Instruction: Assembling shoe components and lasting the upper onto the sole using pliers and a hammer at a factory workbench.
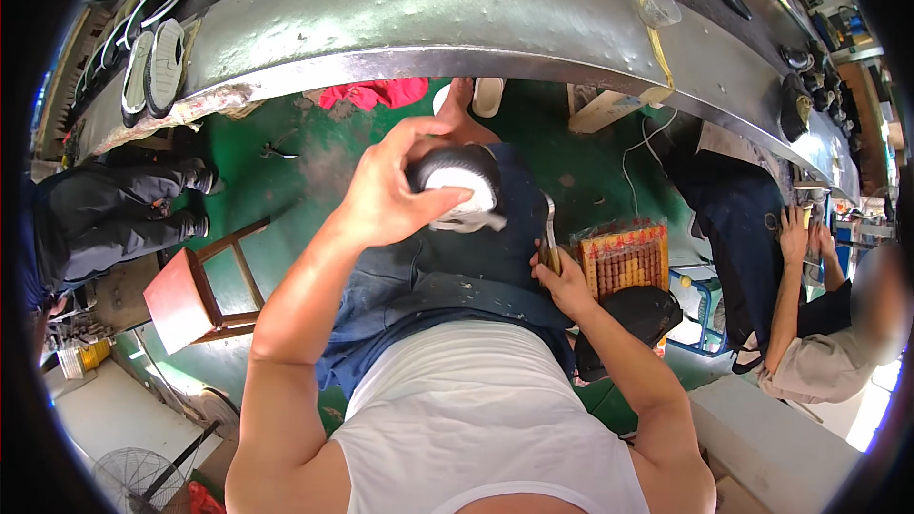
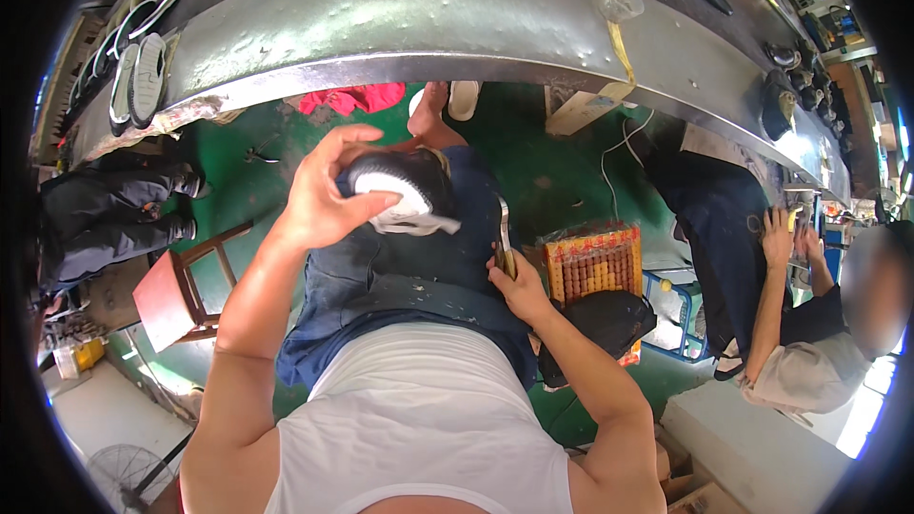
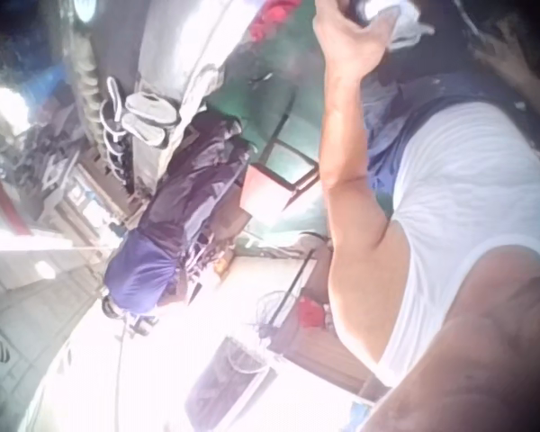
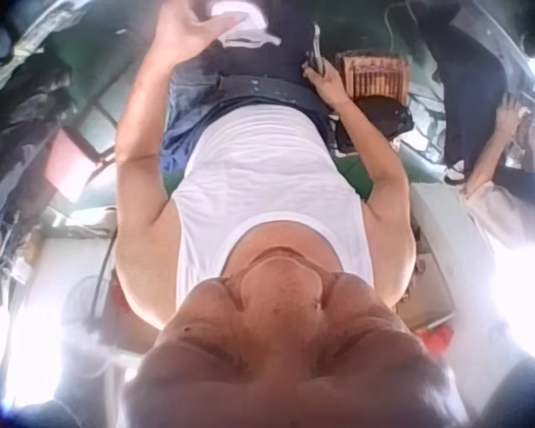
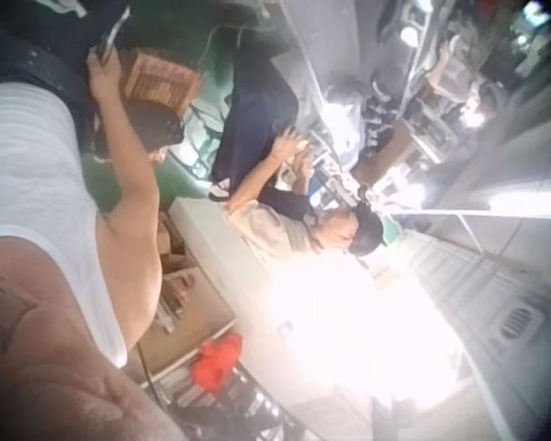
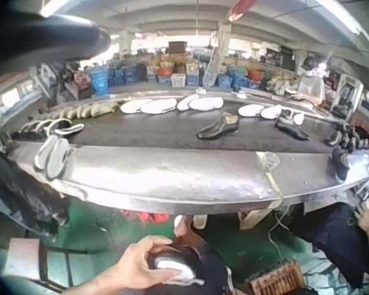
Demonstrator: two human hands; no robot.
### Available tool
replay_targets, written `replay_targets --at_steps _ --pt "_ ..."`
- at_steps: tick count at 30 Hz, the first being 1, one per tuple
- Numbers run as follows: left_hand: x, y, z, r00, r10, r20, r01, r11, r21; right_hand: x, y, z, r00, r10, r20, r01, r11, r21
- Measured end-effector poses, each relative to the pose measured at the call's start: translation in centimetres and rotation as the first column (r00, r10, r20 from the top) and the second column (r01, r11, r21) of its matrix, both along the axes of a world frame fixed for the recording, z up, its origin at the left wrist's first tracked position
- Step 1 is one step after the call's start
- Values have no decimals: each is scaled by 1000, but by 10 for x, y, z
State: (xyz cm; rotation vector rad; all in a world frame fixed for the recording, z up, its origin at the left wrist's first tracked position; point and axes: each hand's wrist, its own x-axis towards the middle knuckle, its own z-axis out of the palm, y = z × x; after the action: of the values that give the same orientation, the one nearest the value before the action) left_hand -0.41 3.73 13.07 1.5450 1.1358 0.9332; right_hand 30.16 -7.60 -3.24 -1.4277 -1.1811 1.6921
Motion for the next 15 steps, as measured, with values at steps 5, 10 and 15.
replay_targets --at_steps 5,10,15 --pt "33 44 -29 954 14 -300 -63 986 -155 2 4 1 982 69 176 -83 994 74" --pt "21 -11 -131 998 -50 -27 43 974 -222 -2 32 53 825 181 535 -331 923 197" --pt "3 -57 -125 951 -8 -309 -118 914 -387 -17 52 88 682 539 495 -640 767 46"
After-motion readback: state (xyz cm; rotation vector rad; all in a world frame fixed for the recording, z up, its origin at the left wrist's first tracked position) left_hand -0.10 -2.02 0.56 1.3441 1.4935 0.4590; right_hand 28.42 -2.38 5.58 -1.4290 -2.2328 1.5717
